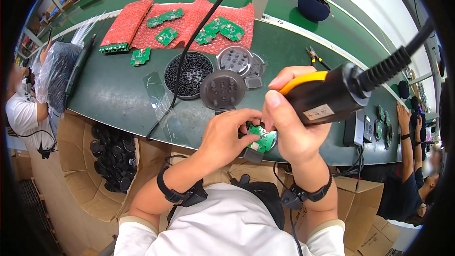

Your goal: The person assembles small electronic devices by inserting green circuit boards into black plastic housings. They use a handheld heat gun to apply heat to the components, likely to secure the fit or melt adhesive. The person handles multiple units sequentially, placing finished assemblies on the table.

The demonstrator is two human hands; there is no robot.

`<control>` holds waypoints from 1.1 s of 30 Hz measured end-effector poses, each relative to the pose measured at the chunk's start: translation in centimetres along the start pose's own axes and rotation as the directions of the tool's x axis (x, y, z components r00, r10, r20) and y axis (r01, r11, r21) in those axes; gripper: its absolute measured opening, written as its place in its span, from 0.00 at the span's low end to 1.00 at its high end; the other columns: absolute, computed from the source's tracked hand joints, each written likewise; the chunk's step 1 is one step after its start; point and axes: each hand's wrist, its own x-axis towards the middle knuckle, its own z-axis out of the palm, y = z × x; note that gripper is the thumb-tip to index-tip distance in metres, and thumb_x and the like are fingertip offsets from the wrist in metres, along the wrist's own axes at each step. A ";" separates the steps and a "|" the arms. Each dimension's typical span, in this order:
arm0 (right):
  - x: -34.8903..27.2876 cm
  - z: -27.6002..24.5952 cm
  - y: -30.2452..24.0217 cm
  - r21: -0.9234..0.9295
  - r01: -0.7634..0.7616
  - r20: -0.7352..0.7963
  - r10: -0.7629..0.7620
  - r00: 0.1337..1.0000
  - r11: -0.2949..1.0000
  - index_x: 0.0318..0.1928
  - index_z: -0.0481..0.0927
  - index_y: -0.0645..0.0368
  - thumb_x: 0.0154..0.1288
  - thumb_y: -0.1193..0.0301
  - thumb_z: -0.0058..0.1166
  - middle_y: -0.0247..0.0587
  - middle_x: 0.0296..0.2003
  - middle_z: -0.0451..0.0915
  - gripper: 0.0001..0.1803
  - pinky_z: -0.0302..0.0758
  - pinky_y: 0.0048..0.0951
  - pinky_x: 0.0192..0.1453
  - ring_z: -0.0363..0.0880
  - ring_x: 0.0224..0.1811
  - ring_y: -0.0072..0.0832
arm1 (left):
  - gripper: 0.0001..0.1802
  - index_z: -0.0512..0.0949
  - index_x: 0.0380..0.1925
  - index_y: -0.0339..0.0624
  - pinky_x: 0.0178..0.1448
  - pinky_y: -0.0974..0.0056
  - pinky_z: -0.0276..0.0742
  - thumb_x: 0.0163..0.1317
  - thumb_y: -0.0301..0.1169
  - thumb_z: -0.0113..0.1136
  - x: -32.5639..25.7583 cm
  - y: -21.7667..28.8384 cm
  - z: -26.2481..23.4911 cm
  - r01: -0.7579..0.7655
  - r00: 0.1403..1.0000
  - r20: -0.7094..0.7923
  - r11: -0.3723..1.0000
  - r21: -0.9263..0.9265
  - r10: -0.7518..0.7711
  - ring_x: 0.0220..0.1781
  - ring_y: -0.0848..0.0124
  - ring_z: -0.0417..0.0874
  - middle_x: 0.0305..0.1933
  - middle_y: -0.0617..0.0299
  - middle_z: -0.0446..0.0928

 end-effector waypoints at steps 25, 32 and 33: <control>-0.6 -0.1 0.8 -0.129 0.055 0.051 -0.049 0.997 0.990 0.42 0.71 0.62 0.69 0.83 0.60 0.35 0.25 0.73 0.10 0.71 0.23 0.23 0.71 0.17 0.19 | 0.23 0.82 0.50 0.44 0.42 0.58 0.82 0.51 0.23 0.76 -0.4 -0.6 0.3 -0.061 0.998 -0.021 0.996 0.059 0.062 0.34 0.64 0.84 0.41 0.63 0.86; 1.5 -0.9 -0.4 -0.086 -0.088 -0.010 0.087 0.996 0.992 0.51 0.74 0.64 0.67 0.79 0.62 0.35 0.27 0.78 0.14 0.72 0.25 0.24 0.74 0.19 0.21 | 0.25 0.83 0.52 0.42 0.44 0.59 0.82 0.52 0.25 0.78 0.0 0.3 0.0 0.022 0.999 0.036 0.999 0.035 -0.023 0.34 0.65 0.84 0.42 0.61 0.87; 2.2 -1.5 -0.7 -0.101 -0.096 -0.028 0.094 0.995 0.990 0.52 0.75 0.65 0.67 0.78 0.63 0.35 0.28 0.78 0.15 0.72 0.25 0.24 0.75 0.20 0.21 | 0.26 0.83 0.52 0.40 0.43 0.60 0.82 0.51 0.26 0.79 -0.1 -0.1 0.3 -0.019 1.000 0.010 1.000 0.022 0.019 0.33 0.65 0.83 0.40 0.60 0.87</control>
